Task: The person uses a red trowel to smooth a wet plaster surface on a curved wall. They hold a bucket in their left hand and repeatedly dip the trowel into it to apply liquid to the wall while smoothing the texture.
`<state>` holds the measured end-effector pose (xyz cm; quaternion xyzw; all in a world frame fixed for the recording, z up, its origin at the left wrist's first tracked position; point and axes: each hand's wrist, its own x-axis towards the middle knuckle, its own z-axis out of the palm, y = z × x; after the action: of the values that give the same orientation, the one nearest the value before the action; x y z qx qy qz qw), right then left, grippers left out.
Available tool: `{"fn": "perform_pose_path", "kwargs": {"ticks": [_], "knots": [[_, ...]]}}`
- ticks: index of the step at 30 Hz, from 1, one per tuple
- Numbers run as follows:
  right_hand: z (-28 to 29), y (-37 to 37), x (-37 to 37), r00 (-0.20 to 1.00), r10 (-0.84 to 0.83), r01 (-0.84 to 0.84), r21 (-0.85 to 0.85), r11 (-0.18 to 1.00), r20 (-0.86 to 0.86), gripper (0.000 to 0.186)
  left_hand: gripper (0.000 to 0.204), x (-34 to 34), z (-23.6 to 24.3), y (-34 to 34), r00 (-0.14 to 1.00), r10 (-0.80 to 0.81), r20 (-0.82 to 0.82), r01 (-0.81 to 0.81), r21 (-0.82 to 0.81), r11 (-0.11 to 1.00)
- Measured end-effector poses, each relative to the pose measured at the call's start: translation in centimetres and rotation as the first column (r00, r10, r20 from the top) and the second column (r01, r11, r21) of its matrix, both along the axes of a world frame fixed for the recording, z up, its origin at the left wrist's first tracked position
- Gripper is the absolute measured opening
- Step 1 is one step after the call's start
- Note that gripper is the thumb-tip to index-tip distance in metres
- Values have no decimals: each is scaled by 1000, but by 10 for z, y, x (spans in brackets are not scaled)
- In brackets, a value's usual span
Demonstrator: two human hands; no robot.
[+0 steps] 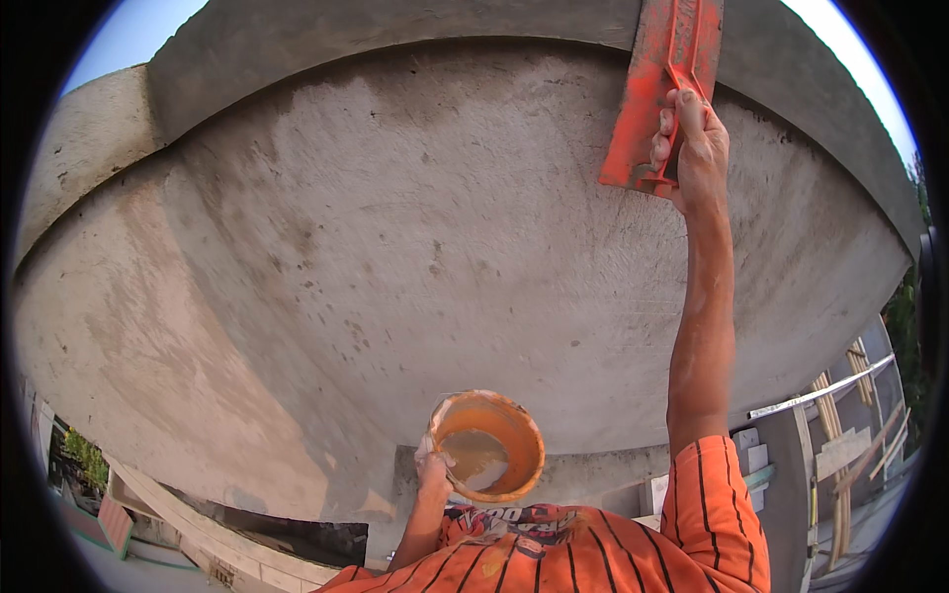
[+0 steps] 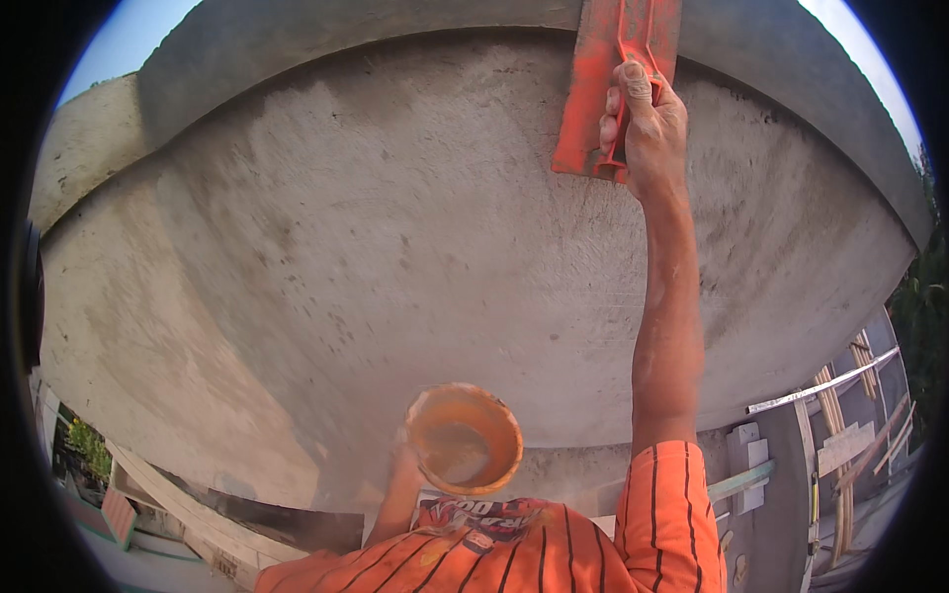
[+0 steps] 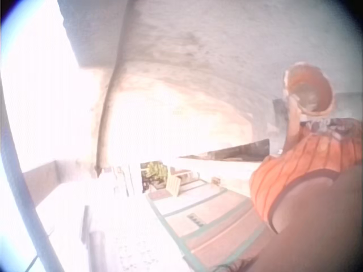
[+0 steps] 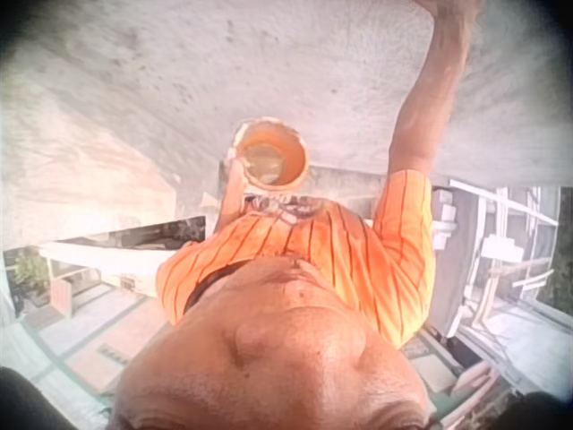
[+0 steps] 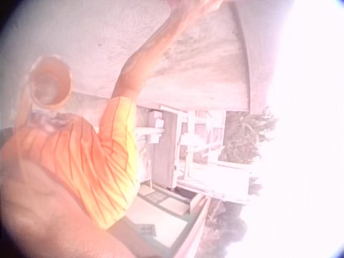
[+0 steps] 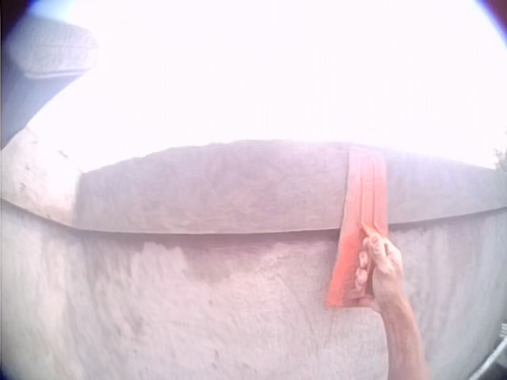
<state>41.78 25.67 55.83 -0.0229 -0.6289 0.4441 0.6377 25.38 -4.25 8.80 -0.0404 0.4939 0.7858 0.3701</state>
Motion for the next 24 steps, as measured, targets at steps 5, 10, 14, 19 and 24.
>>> {"fn": "perform_pose_path", "kwargs": {"ticks": [5, 10, 14, 19, 24], "knots": [[-16, 1, 67, 970, -243, 243, 38, 969, 11, 31, 60, -9, -19, -2, 999, 12, -37, -12, -13, 1000], [-116, -77, 59, 46, 130, -189, -119, 975, 991, 40, 62, -1, 31, -3, 998, -41, -47, 41, -16, 999], [-290, -101, 7, -464, -257, -508, -16, 861, 848, 38, 64, 4, 70, 6, 992, -105, -74, 103, -40, 994], [-381, -115, -20, -391, -460, -557, 192, 808, 797, 33, 68, 2, 63, 4, 976, -131, -173, 132, -9, 991], [-325, -101, -23, -494, -376, -504, 94, 858, 784, 37, 67, -3, 49, -7, 992, -26, -126, 43, 135, 990]]}}
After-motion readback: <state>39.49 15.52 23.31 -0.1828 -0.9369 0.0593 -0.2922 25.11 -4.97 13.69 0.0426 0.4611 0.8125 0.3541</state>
